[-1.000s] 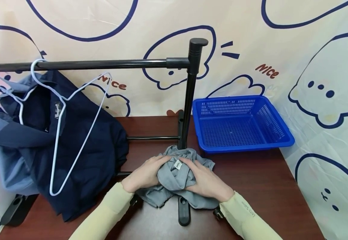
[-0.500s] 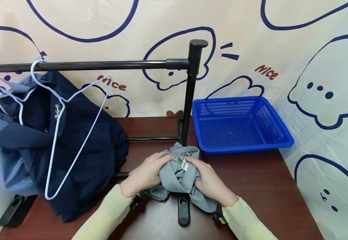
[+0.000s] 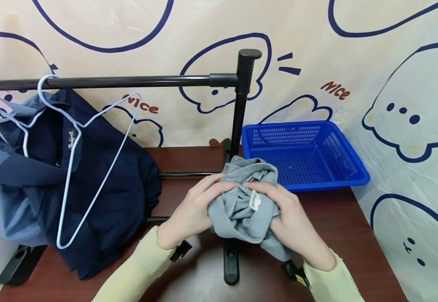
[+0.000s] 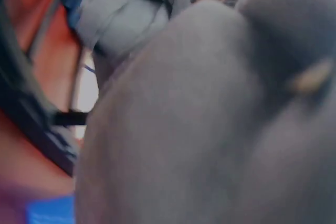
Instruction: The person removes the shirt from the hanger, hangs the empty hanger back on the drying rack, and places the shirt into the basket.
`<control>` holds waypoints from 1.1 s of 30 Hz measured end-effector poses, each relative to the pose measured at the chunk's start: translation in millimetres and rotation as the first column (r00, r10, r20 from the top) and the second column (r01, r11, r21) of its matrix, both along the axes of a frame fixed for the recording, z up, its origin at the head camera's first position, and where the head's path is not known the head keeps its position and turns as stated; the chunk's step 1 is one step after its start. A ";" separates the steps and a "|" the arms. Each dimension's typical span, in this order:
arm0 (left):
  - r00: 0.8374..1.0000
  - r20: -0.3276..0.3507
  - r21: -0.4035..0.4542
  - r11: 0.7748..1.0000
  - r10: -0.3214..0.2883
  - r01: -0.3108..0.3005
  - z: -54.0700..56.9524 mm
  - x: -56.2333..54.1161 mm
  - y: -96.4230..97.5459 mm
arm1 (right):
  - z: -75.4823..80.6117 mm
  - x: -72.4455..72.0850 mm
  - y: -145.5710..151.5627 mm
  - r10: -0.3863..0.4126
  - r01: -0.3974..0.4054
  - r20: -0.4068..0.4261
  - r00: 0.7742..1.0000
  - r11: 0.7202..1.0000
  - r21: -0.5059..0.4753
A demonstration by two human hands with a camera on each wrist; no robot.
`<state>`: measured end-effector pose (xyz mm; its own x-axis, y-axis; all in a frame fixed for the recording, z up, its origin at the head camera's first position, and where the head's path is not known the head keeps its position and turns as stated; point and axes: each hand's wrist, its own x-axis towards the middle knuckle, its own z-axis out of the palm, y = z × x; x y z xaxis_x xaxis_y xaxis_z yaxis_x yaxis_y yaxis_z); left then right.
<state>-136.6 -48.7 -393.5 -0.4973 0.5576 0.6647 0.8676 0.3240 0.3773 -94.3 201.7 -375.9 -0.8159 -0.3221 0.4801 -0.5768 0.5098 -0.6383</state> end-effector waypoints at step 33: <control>0.982 0.183 0.203 0.976 0.044 -0.082 4.6 -112.6 158.6 | 31.9 -100.4 94.9 -0.351 0.380 -0.376 0.858 0.925 0.004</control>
